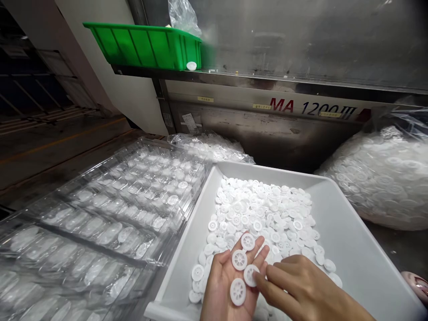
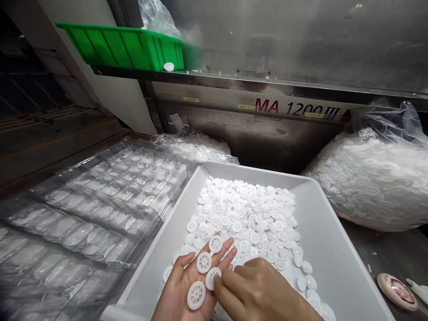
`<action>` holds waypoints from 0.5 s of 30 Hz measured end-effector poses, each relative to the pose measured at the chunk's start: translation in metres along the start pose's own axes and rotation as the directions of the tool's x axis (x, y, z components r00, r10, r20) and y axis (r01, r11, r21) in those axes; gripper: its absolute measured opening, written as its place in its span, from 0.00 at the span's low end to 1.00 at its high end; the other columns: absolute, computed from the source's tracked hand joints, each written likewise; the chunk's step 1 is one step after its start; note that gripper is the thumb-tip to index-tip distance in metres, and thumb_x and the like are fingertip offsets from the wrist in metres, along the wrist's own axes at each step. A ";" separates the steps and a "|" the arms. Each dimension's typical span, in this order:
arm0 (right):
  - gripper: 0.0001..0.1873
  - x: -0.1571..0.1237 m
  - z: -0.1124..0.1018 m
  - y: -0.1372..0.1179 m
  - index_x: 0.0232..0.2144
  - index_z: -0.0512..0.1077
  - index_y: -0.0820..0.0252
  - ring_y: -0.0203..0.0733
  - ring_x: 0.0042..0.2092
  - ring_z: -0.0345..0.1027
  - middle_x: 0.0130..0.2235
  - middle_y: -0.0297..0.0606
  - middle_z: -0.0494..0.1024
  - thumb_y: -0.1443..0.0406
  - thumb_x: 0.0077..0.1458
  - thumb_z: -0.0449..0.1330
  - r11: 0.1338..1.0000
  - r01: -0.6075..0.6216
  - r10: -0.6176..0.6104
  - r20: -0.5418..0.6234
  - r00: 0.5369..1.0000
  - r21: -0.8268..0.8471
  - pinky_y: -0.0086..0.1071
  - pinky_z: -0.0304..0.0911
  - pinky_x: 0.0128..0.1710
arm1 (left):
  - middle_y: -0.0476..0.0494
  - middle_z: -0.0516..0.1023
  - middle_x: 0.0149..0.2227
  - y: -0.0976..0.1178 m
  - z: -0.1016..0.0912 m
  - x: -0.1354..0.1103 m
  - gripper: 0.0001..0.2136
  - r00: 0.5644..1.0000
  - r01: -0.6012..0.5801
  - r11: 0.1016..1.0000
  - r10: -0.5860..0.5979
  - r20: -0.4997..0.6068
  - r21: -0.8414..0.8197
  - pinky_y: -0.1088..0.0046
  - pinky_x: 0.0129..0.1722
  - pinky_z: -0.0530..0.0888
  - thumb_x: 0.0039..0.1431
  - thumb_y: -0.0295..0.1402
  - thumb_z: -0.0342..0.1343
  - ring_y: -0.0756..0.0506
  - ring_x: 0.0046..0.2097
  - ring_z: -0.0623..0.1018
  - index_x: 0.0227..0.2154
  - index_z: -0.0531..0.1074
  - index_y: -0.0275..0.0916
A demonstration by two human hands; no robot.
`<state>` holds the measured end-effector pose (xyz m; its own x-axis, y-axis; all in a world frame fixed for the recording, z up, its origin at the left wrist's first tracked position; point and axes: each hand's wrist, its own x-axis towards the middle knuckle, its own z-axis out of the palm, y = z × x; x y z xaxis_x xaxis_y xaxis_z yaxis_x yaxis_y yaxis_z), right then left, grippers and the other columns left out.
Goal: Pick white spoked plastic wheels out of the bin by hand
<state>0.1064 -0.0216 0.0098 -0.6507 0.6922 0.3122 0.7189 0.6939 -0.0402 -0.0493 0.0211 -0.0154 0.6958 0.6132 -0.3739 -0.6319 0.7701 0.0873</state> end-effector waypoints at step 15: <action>0.06 -0.006 -0.004 0.002 0.33 0.68 0.65 0.33 0.21 0.54 0.23 0.32 0.64 0.71 0.58 0.51 0.997 -0.079 0.078 -0.011 0.997 -0.024 0.33 0.46 0.17 | 0.29 0.72 0.51 0.000 0.002 0.001 0.32 0.999 -0.019 0.999 0.020 -0.033 0.032 0.59 0.57 0.57 0.58 0.31 0.39 0.40 0.53 0.71 0.61 0.31 0.30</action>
<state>0.1126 -0.0254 0.0117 -0.5897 0.7422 0.3184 0.7736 0.6323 -0.0414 -0.0481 0.0221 -0.0142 0.6717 0.6223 -0.4020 -0.6336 0.7637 0.1235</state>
